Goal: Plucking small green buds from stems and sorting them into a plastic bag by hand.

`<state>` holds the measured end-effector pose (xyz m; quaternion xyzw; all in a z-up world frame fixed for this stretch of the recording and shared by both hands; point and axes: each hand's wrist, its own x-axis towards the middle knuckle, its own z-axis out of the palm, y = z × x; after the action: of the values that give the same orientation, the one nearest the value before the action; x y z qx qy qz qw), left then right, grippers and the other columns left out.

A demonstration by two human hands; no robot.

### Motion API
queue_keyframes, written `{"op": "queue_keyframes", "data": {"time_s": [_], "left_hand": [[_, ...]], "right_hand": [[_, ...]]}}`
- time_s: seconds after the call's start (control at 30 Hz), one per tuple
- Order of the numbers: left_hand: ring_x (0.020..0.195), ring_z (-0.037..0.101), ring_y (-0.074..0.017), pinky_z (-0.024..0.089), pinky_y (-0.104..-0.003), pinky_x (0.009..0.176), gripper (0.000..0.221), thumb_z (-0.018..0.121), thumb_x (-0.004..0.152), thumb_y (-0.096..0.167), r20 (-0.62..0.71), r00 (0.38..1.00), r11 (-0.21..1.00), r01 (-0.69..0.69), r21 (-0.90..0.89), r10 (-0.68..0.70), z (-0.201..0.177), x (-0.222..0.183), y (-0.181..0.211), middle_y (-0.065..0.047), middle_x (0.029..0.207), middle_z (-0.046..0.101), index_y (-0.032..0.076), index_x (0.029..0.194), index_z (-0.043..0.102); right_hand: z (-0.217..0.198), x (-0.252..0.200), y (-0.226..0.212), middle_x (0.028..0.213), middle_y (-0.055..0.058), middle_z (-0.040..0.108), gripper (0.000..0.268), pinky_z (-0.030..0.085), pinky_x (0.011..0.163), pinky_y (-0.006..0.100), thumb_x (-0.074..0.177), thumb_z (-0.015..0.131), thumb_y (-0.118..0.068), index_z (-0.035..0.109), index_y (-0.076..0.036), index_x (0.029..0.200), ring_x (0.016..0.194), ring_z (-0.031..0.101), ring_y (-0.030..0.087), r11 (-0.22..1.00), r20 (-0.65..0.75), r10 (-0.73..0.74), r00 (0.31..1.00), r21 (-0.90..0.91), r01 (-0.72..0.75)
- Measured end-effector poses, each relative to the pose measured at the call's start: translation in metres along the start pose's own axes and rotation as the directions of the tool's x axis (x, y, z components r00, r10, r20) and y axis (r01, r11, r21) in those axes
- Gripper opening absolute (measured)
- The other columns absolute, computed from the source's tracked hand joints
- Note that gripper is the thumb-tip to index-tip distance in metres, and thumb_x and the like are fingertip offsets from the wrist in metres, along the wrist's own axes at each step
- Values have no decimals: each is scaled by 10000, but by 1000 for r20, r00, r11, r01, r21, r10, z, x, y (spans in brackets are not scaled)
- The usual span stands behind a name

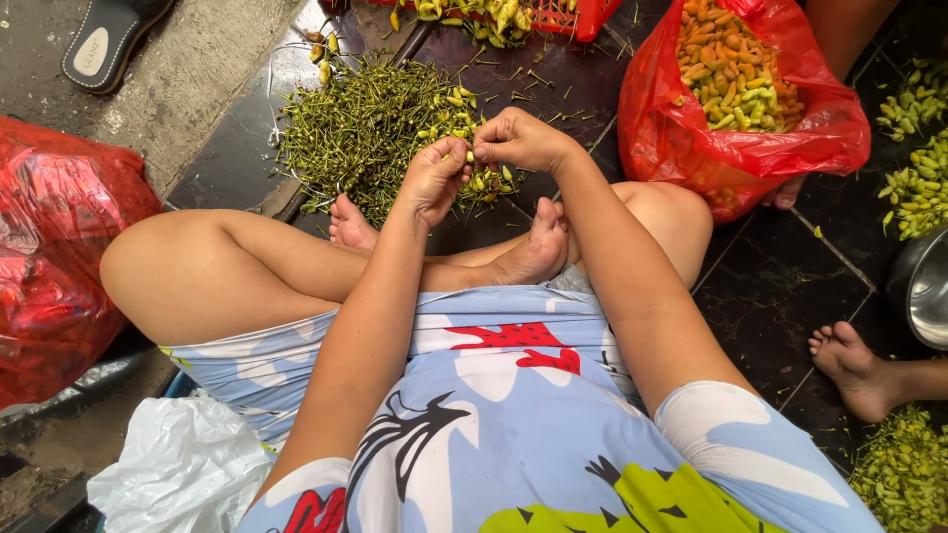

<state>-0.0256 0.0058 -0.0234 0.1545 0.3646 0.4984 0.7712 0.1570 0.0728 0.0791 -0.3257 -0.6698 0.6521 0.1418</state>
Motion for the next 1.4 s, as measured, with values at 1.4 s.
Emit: {"op": "queue_keyframes", "data": {"time_s": [1.4], "left_hand": [[745, 717, -191, 565, -279, 611, 244, 530, 1058, 214, -521, 835, 942, -296, -157, 175, 5, 0, 46, -127, 921, 760, 44, 996, 694]], "right_hand": [[-13, 13, 1, 999, 7, 786, 199, 573, 806, 350, 915, 785, -248, 769, -157, 1091, 897, 729, 153, 772, -432, 142, 891, -515, -373]]}}
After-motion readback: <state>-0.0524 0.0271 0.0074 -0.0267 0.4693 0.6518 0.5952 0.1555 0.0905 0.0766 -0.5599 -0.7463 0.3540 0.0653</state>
